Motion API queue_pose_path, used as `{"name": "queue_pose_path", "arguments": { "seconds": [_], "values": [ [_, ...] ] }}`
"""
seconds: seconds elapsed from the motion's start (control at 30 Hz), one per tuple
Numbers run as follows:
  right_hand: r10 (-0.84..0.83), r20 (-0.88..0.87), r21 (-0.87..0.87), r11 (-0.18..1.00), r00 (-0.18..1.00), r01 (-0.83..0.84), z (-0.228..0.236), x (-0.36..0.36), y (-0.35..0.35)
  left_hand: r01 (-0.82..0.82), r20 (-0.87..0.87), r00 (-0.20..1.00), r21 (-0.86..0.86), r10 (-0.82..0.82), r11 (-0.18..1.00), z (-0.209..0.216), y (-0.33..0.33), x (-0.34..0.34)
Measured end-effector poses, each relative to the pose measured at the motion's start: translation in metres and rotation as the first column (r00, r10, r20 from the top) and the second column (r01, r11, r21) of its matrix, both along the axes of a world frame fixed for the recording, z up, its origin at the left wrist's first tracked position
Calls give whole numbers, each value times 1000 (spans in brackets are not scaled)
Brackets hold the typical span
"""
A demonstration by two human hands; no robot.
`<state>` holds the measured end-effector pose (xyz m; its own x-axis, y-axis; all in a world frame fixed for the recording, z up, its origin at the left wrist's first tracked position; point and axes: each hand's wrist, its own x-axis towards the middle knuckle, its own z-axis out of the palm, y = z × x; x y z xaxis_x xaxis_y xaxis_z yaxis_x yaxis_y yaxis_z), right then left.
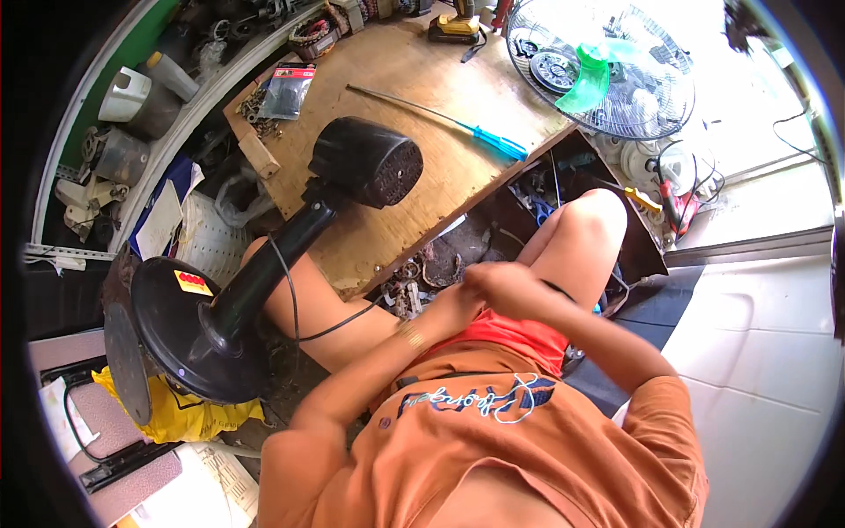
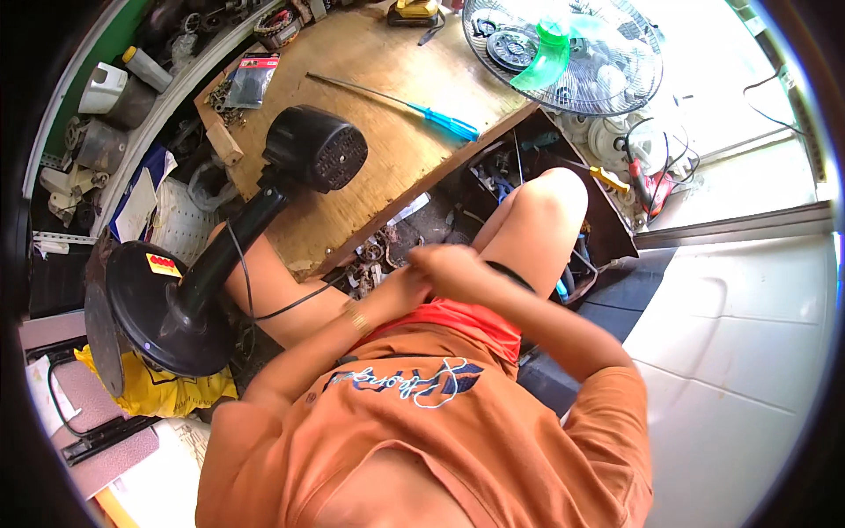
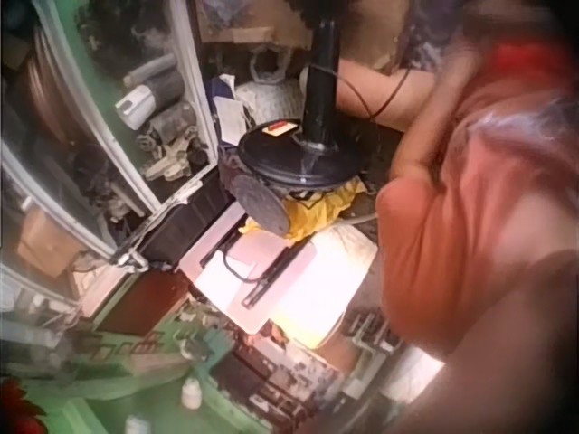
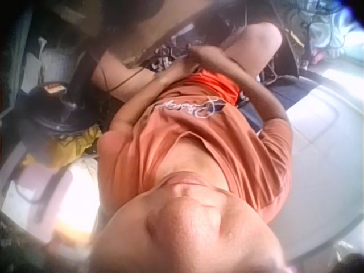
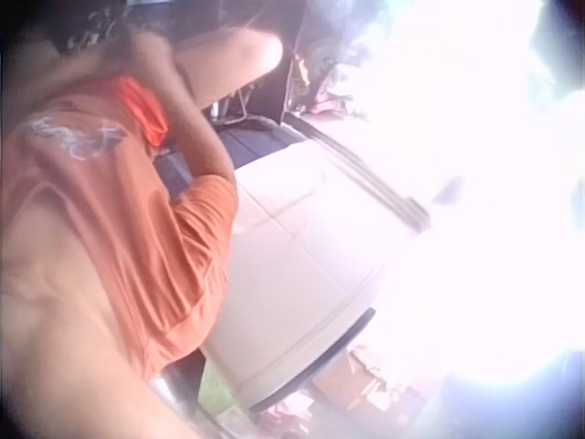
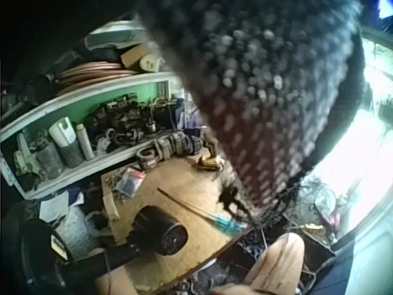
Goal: The person disassembles the motor housing of an electric fan using a screwdriver to remove screws from the back casing and then pulls the casing apart.
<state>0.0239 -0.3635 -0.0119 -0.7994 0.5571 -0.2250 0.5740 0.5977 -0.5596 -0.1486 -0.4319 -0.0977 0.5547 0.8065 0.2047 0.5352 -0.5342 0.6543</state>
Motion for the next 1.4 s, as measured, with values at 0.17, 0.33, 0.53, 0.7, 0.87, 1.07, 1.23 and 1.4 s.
{"name": "queue_pose_path", "arguments": {
  "seconds": [0.17, 0.33, 0.53, 0.7, 0.87, 1.07, 1.23, 1.4],
  "values": [
    [-71, -537, -374, 913, 841, -162, -45, -92, -33, -399, -119, 916, -196, 382, 896, 95, -97, -98],
    [58, -730, -242, 910, 681, -337, -10, -126, -34, -788, -272, 565, 103, 779, 608, 129, -179, -97],
    [-202, -822, 17, 926, 533, 378, 15, -120, 34, -927, -237, 241, -342, 941, 152, 74, -231, -100],
    [-206, -835, 132, 825, 510, 549, 18, -136, 73, -891, -284, 440, -23, 852, 453, 111, -174, -85],
    [-303, -797, 37, 839, 522, 543, 22, -158, 86, -875, -298, 410, 139, 862, 464, 107, -136, -82],
    [-256, -830, 75, 829, 495, 554, 24, -159, 100, -906, -159, 119, 388, 980, 172, 113, -88, -125],
    [-225, -844, 81, 844, 487, 530, 22, -154, 109, -922, -70, 77, 374, 995, 98, 113, -79, -153],
    [-247, -822, 70, 851, 514, 521, 24, -149, 112, -983, 107, 88, 171, 990, 69, 54, -146, -142]
  ]
}}
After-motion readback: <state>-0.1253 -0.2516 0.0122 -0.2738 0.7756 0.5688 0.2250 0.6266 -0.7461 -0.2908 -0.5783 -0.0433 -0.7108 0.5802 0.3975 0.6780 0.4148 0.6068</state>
